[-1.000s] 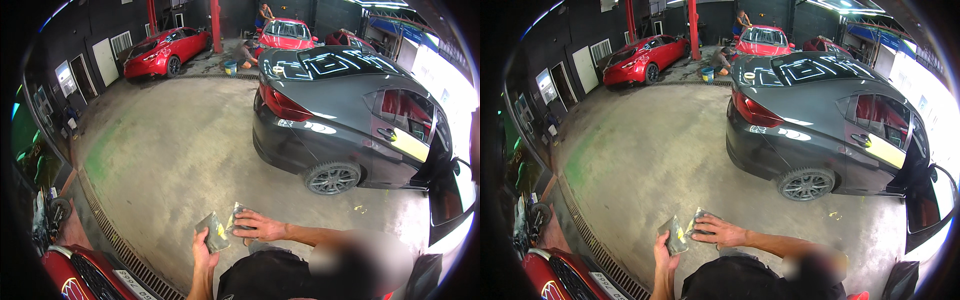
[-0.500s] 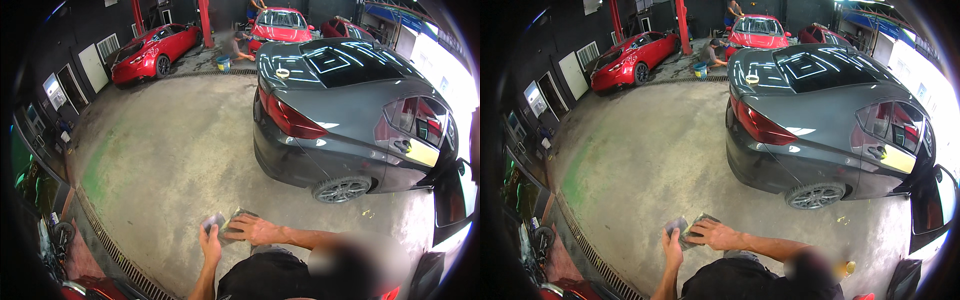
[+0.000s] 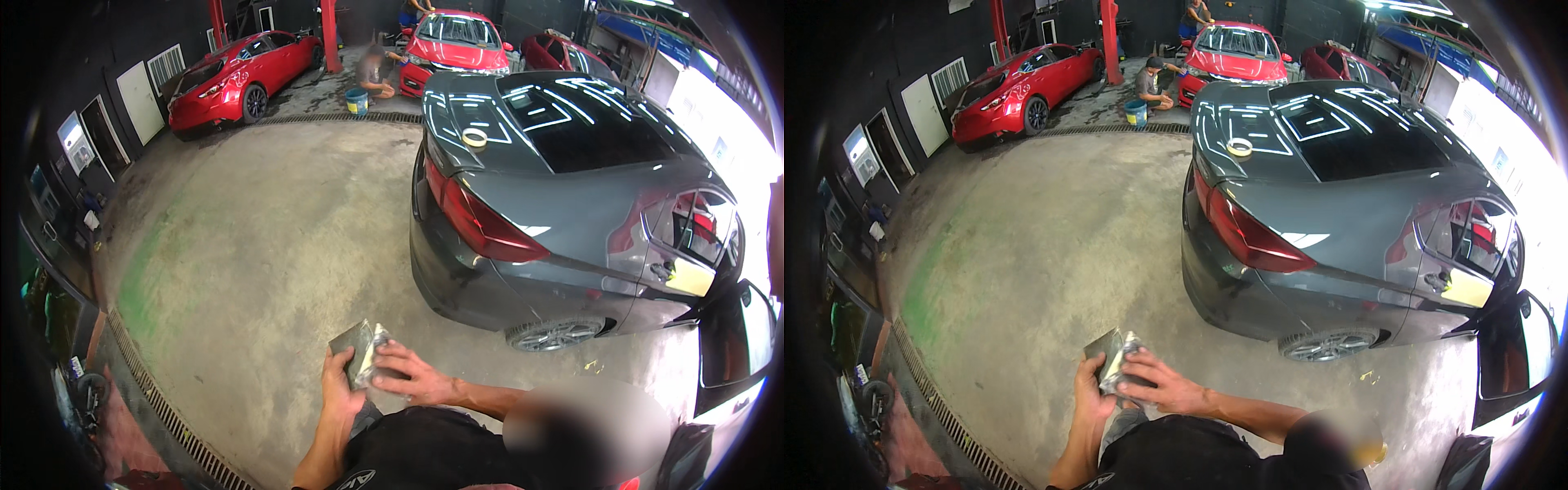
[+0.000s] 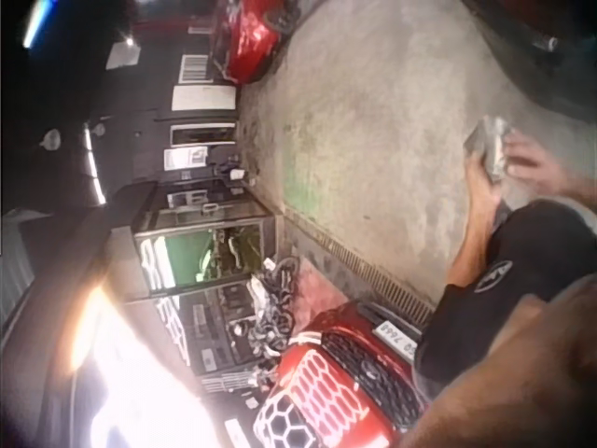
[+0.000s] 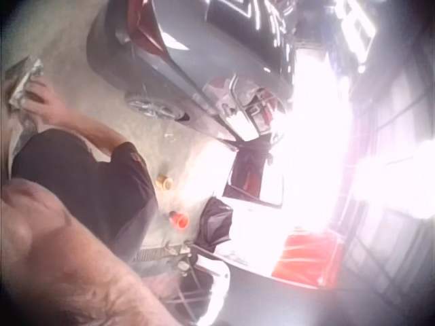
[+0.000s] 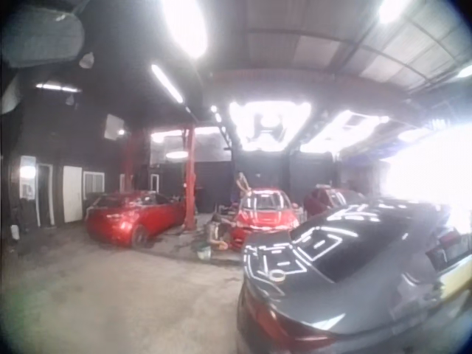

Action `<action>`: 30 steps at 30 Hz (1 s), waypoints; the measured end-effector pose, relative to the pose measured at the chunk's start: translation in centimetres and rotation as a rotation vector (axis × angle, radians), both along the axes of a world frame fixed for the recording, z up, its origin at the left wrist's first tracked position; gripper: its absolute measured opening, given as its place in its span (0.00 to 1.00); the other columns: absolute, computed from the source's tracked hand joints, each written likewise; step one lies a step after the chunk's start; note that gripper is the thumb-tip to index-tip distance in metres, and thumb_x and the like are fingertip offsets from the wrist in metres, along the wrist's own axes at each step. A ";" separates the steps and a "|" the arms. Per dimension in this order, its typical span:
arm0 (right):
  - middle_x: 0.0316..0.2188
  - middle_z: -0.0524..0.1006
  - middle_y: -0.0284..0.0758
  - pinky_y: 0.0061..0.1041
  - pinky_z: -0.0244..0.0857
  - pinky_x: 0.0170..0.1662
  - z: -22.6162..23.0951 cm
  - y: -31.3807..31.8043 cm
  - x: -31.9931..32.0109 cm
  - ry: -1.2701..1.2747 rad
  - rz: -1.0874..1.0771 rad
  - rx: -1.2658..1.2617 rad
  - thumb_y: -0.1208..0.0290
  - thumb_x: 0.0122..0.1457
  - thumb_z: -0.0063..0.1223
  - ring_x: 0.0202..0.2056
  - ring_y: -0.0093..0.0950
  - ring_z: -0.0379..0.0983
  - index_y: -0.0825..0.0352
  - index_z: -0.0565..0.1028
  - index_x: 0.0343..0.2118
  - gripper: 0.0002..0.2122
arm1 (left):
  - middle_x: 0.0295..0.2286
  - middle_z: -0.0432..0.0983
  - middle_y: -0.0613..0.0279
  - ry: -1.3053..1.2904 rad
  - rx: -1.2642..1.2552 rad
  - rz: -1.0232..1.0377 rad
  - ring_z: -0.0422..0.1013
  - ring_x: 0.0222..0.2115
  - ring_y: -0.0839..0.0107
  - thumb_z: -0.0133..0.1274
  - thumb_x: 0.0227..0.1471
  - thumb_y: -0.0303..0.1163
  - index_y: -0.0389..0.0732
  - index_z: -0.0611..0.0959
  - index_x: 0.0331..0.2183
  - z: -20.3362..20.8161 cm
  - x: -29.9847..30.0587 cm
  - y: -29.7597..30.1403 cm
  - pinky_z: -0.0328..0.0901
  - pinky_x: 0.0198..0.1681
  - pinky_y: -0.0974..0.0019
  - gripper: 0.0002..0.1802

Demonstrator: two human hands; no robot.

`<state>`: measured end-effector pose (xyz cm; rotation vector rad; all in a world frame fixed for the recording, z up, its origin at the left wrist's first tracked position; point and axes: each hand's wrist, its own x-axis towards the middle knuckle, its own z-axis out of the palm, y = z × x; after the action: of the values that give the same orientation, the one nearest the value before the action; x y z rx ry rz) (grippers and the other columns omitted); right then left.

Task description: The person applies a yellow body filler to a car's rear quarter panel using a metal spreader. They smooth the filler over a taped-off area, then walk to a bucket to scoop more filler and apply it to the spreader before returning to the car to continue the application.

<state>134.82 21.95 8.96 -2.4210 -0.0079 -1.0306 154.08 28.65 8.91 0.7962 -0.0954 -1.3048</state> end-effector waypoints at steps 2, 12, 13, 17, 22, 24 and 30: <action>0.65 0.62 0.43 0.55 0.51 0.70 -0.9 -3.3 -0.2 0.132 -0.062 -0.006 0.85 0.41 0.57 0.66 0.49 0.56 0.58 0.69 0.64 0.40 | 0.38 0.79 0.62 -0.094 -0.010 0.045 0.77 0.38 0.65 0.54 0.56 0.30 0.43 0.78 0.47 1.3 1.4 -1.1 0.74 0.42 0.58 0.16; 0.44 0.80 0.43 0.41 0.74 0.51 3.1 -14.2 15.0 -0.167 -0.198 -0.241 0.77 0.56 0.60 0.47 0.41 0.79 0.68 0.78 0.45 0.13 | 0.25 0.77 0.61 0.444 -0.324 -0.387 0.73 0.23 0.66 0.47 0.60 0.46 0.40 0.80 0.38 -3.3 12.1 -15.6 0.70 0.28 0.64 0.19; 0.42 0.80 0.40 0.37 0.74 0.46 3.1 -16.1 16.8 -0.211 -0.538 0.103 0.73 0.60 0.58 0.43 0.35 0.78 0.68 0.76 0.43 0.09 | 0.24 0.77 0.60 0.701 -0.724 -0.736 0.75 0.23 0.64 0.47 0.61 0.45 0.39 0.78 0.43 -3.5 14.0 -16.0 0.71 0.26 0.63 0.19; 0.35 0.74 0.30 0.22 0.65 0.42 4.0 -27.4 22.4 -0.762 -0.482 1.378 0.67 0.61 0.50 0.35 0.20 0.69 0.65 0.69 0.41 0.10 | 0.36 0.80 0.53 0.291 -0.300 -0.640 0.78 0.38 0.59 0.49 0.60 0.37 0.37 0.74 0.53 -2.8 19.8 -18.0 0.75 0.41 0.61 0.22; 0.36 0.70 0.31 0.26 0.59 0.50 1.7 -28.0 28.2 -0.013 -0.199 1.219 0.65 0.60 0.50 0.42 0.23 0.65 0.66 0.68 0.46 0.14 | 0.44 0.77 0.56 0.189 -0.134 -0.248 0.77 0.44 0.64 0.51 0.59 0.29 0.40 0.74 0.55 1.5 25.1 -23.6 0.74 0.48 0.58 0.22; 0.39 0.74 0.35 0.30 0.61 0.52 2.5 -30.3 29.6 0.205 -0.220 1.282 0.67 0.62 0.54 0.47 0.26 0.68 0.66 0.70 0.46 0.13 | 0.45 0.77 0.57 0.093 -0.177 -0.078 0.76 0.44 0.65 0.50 0.60 0.30 0.40 0.75 0.54 1.4 30.1 -24.6 0.73 0.48 0.58 0.20; 0.52 0.74 0.38 0.40 0.63 0.61 8.4 -34.2 36.2 0.313 -0.296 -0.090 0.77 0.55 0.58 0.56 0.38 0.68 0.59 0.74 0.53 0.21 | 0.44 0.76 0.57 -0.497 -0.054 0.128 0.73 0.46 0.67 0.48 0.64 0.36 0.38 0.75 0.53 0.4 38.2 -28.3 0.68 0.52 0.61 0.19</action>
<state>170.98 -12.23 17.38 -2.6968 0.4303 -0.7716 192.33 0.34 9.35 1.0491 -0.4666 -0.9581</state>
